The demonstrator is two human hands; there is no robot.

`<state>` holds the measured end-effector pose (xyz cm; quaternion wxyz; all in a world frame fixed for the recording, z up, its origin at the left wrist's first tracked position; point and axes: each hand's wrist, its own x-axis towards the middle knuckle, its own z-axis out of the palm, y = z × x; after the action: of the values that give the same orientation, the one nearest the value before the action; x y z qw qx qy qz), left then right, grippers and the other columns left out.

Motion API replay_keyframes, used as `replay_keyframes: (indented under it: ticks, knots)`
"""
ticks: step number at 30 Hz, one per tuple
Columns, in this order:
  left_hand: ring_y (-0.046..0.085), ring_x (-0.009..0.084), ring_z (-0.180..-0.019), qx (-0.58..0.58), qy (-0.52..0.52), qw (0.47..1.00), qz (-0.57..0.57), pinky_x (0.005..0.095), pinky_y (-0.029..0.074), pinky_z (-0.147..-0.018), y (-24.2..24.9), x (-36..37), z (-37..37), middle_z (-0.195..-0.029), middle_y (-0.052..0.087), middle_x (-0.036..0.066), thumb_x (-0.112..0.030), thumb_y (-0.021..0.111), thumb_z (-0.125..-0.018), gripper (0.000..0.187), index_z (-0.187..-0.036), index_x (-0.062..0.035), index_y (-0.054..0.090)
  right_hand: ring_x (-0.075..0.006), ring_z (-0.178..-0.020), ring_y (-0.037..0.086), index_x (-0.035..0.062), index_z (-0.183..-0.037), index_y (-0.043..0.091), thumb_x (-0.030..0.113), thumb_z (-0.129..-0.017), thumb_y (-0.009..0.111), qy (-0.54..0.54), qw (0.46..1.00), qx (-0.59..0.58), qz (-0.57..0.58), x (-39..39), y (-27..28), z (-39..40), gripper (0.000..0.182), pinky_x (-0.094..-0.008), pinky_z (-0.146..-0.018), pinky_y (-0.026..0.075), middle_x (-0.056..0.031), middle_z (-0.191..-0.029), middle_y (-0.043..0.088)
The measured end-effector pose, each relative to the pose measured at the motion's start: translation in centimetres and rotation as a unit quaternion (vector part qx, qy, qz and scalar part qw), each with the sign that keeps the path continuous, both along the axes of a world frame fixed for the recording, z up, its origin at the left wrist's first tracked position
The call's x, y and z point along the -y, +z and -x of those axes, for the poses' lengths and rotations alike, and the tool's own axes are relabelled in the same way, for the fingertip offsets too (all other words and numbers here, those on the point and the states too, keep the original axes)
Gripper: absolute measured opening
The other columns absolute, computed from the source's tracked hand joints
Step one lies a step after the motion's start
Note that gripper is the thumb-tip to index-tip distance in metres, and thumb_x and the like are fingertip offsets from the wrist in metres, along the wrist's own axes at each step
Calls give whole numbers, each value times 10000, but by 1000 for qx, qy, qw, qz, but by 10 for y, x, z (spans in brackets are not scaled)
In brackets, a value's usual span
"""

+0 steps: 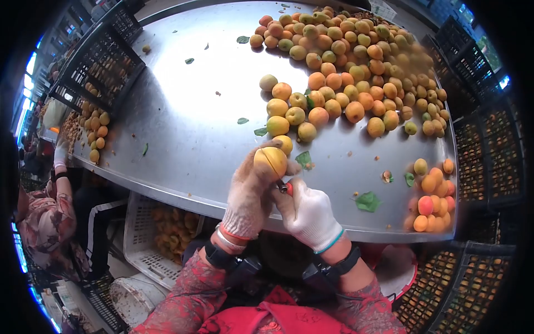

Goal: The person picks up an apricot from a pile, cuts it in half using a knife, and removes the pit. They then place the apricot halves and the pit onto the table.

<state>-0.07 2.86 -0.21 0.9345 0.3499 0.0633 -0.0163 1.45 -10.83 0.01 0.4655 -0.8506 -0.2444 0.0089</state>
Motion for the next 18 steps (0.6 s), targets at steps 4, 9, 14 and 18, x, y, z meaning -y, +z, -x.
replay_keyframes:
  ticks: [4,9,14,18]
  knots:
    - [599,260,-1057,-60,-19,981,184,400,497,-950,-9,10,-3,-1158,595,154,-620,446,-971,701,-1291,3,489,-399,-609,625,16,-844,575,252,-911,671,3,996,72,56,-1,-8,-2,262,-446,-523,486,-198,-640,593]
    - [593,258,-1096,-45,-29,987,149,363,467,-990,-6,6,-3,-1186,596,140,-609,432,-981,702,-1345,-10,459,-428,-630,618,-2,-864,530,241,-966,611,12,999,28,44,1,-2,-3,275,-429,-532,475,-204,-636,572]
    - [594,254,-1080,-2,46,996,74,364,461,-995,-14,3,-3,-1182,605,131,-598,507,-954,711,-1356,-14,450,-425,-628,622,-11,-890,534,247,-970,606,19,999,9,49,1,-3,-3,279,-427,-528,476,-204,-638,581]
    - [599,250,-1066,-69,-11,975,212,357,463,-991,-12,8,-2,-1200,595,110,-582,505,-962,692,-1347,-9,455,-417,-640,635,-20,-918,545,243,-973,602,8,995,25,93,-2,-10,-2,274,-418,-535,482,-205,-654,599]
